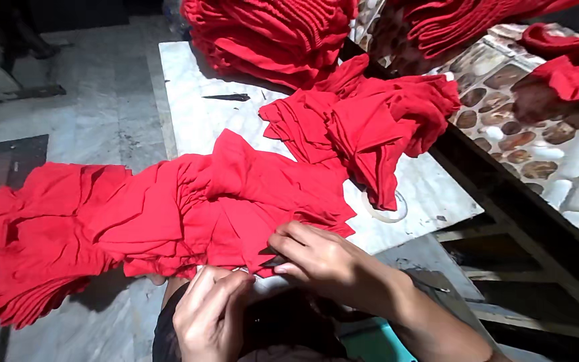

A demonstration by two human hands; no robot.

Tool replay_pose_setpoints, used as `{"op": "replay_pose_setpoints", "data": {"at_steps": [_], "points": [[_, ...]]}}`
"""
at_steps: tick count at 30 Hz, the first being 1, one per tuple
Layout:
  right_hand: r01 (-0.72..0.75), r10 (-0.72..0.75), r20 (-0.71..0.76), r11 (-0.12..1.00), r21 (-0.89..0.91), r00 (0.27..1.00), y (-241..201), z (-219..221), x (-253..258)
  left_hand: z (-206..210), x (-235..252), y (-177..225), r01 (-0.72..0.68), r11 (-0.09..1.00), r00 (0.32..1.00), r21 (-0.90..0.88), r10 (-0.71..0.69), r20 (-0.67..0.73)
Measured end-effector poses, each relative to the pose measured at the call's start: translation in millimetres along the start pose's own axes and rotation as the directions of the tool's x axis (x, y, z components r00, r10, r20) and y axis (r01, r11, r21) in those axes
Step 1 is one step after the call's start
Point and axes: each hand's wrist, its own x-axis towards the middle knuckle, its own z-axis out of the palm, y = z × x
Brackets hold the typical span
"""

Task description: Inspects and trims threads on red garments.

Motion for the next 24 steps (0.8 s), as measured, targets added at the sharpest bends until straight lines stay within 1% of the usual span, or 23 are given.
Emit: {"op": "replay_pose_setpoints", "data": {"at_steps": [3, 6, 8, 9, 10, 11, 12, 13, 14, 15, 16, 18, 19, 21, 23, 24], "points": [[0.037, -0.040, -0.029, 0.995, -0.094, 0.999, -3.0, 4.3, 4.5, 6.5, 2.2, 1.9, -0.058, 0.997, 0.998, 0.055, 0.057, 0.011], [0.043, -0.053, -0.099, 0.994, -0.100, 0.994, 1.6, 8.5, 7.9, 4.2, 1.7, -0.8, -0.070, 0.996, 0.997, 0.057, 0.070, -0.007], [0.001, -0.003, -0.143, 1.000, -0.016, 0.990, 0.6, 6.6, 8.4, -4.6, 0.6, -5.0, -0.027, 0.997, 1.000, 0.076, 0.027, -0.003], [-0.011, 0.024, -0.145, 0.996, 0.090, 0.989, -1.8, 3.4, 7.7, -8.7, 0.7, -7.1, 0.013, 0.997, 1.000, 0.082, -0.014, 0.008], [-0.004, 0.034, -0.121, 0.970, 0.244, 0.992, -4.4, -0.3, 6.8, -11.1, 1.5, -8.3, 0.061, 0.996, 0.998, 0.062, -0.063, 0.022], [0.013, 0.015, -0.064, 0.911, 0.411, 0.998, -7.0, -3.5, 5.8, -11.3, 2.7, -7.5, 0.110, 0.994, 0.993, -0.003, -0.110, 0.041], [0.022, -0.026, 0.000, 0.842, 0.540, 1.000, -8.4, -5.9, 5.7, -9.5, 4.3, -4.3, 0.150, 0.982, 0.987, -0.117, -0.142, 0.074], [0.021, -0.050, 0.032, 0.800, 0.599, 0.998, -8.5, -6.9, 6.4, -6.4, 6.6, -0.7, 0.170, 0.952, 0.983, -0.253, -0.146, 0.111], [0.009, -0.030, 0.025, 0.799, 0.601, 0.999, -6.9, -7.6, 7.4, -3.0, 9.9, 1.8, 0.166, 0.914, 0.983, -0.370, -0.125, 0.133], [-0.033, 0.047, -0.012, 0.834, 0.551, 0.999, -3.5, -7.8, 8.7, -0.3, 13.4, 2.7, 0.144, 0.888, 0.987, -0.436, -0.100, 0.123], [-0.103, 0.148, -0.056, 0.867, 0.488, 0.987, 3.6, -6.6, 9.9, 1.6, 16.1, 2.3, 0.118, 0.885, 0.992, -0.451, -0.089, 0.085], [-0.243, 0.291, -0.076, 0.895, 0.373, 0.954, 21.5, -2.8, 10.2, 4.6, 18.9, -1.2, 0.101, 0.927, 0.993, -0.362, -0.116, -0.022], [-0.284, 0.323, -0.051, 0.889, 0.359, 0.945, 29.0, -0.2, 8.2, 7.2, 18.6, -4.3, 0.113, 0.954, 0.989, -0.278, -0.135, -0.062], [-0.288, 0.319, -0.033, 0.890, 0.353, 0.947, 36.3, 6.0, 1.8, 14.1, 14.7, -10.5, 0.133, 0.991, 0.988, -0.009, -0.134, -0.082], [-0.236, 0.265, -0.047, 0.917, 0.321, 0.963, 34.9, 7.7, -5.4, 23.9, 10.2, -12.6, 0.086, 0.959, 0.996, 0.270, -0.074, -0.052], [-0.201, 0.230, -0.063, 0.933, 0.299, 0.971, 34.1, 8.3, -8.1, 29.3, 8.5, -12.4, 0.055, 0.936, 0.998, 0.348, -0.041, -0.049]]}}
